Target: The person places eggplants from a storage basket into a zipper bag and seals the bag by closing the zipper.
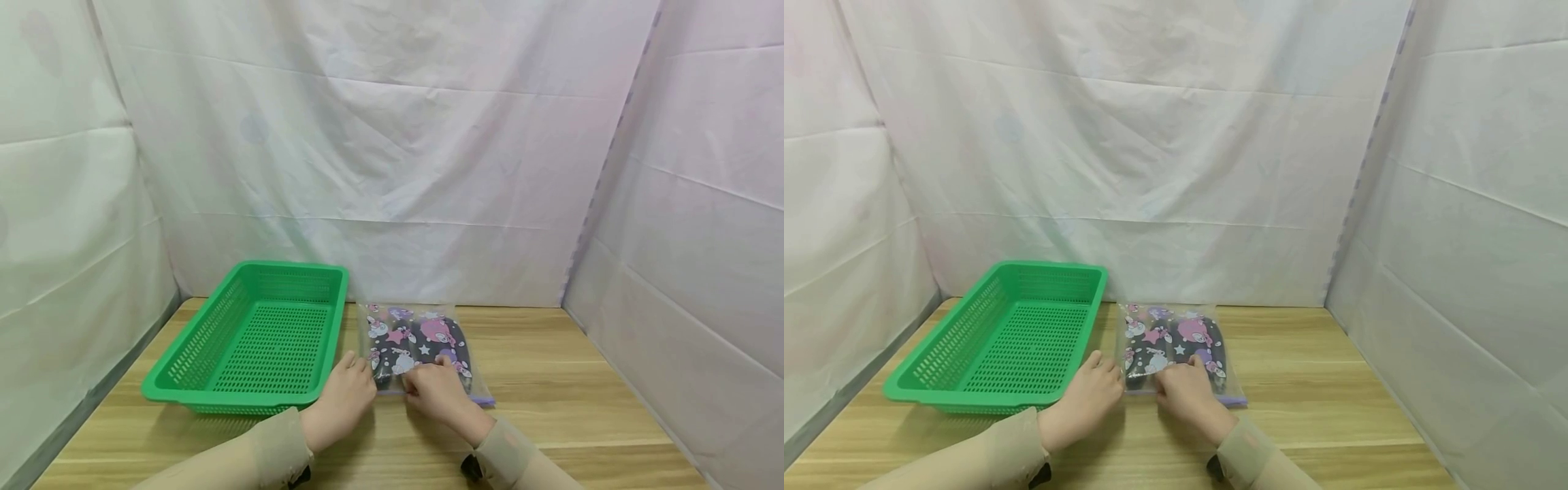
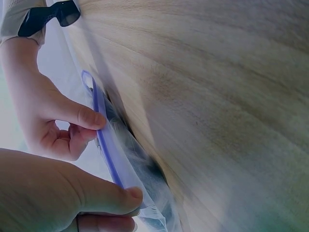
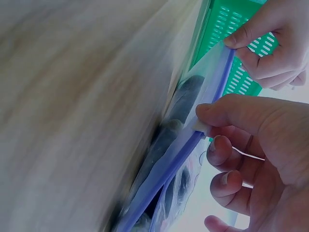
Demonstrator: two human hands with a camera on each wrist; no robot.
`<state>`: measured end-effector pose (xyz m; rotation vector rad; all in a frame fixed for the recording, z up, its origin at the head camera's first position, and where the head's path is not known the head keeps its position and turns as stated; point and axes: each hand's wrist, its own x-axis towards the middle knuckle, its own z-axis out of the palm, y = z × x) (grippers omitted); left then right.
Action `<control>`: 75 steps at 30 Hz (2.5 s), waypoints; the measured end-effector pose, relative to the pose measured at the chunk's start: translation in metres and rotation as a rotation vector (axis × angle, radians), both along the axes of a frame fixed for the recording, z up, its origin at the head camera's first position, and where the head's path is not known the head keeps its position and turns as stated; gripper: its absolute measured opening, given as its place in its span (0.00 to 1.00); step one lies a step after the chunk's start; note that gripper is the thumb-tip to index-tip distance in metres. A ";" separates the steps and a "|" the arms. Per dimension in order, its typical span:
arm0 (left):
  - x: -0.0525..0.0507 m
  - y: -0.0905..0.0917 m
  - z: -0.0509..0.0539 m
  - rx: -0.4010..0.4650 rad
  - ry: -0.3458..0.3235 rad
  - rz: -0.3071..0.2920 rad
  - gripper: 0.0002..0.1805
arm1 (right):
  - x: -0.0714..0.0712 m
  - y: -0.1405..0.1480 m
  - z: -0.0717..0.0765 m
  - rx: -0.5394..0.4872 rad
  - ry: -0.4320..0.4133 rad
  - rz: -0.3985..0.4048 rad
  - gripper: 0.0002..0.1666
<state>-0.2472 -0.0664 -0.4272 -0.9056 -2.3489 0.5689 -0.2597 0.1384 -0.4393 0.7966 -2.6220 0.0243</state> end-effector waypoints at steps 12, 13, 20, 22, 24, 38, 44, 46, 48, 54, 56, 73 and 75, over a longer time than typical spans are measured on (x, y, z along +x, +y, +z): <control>0.000 0.000 0.000 -0.011 -0.002 0.014 0.04 | -0.001 0.007 -0.003 -0.007 -0.003 -0.017 0.19; 0.000 0.000 -0.001 -0.009 0.000 0.013 0.04 | -0.001 0.008 -0.003 -0.007 -0.004 -0.017 0.19; -0.001 -0.001 -0.001 0.009 0.004 -0.002 0.02 | 0.002 0.010 -0.001 -0.007 -0.012 -0.017 0.17; -0.001 -0.001 -0.001 0.009 0.001 0.001 0.02 | 0.002 0.011 -0.001 -0.004 -0.017 -0.018 0.15; -0.001 -0.001 -0.001 0.007 -0.001 0.006 0.02 | 0.002 0.012 -0.001 -0.009 -0.023 -0.016 0.14; 0.000 -0.001 0.000 0.017 0.032 -0.003 0.02 | 0.003 0.017 0.001 -0.018 -0.053 -0.030 0.14; 0.000 0.000 0.001 0.008 0.026 0.005 0.02 | 0.004 0.020 0.000 -0.019 -0.041 -0.046 0.16; 0.000 0.001 0.000 0.004 0.022 0.008 0.02 | 0.004 0.021 0.000 -0.015 -0.046 -0.053 0.15; 0.000 0.001 0.000 0.001 0.020 0.011 0.03 | 0.004 0.022 0.000 -0.007 -0.050 -0.060 0.15; 0.001 0.001 0.000 -0.003 0.013 0.017 0.04 | 0.004 0.026 -0.001 0.010 -0.050 -0.072 0.14; 0.001 0.001 0.000 -0.002 0.014 0.017 0.03 | 0.004 0.027 -0.001 0.009 -0.054 -0.073 0.14; 0.000 0.002 -0.001 -0.001 -0.020 0.025 0.03 | 0.007 0.033 0.000 0.012 -0.065 -0.083 0.11; 0.000 0.001 -0.001 -0.002 -0.022 0.026 0.03 | 0.008 0.034 0.001 0.010 -0.057 -0.086 0.12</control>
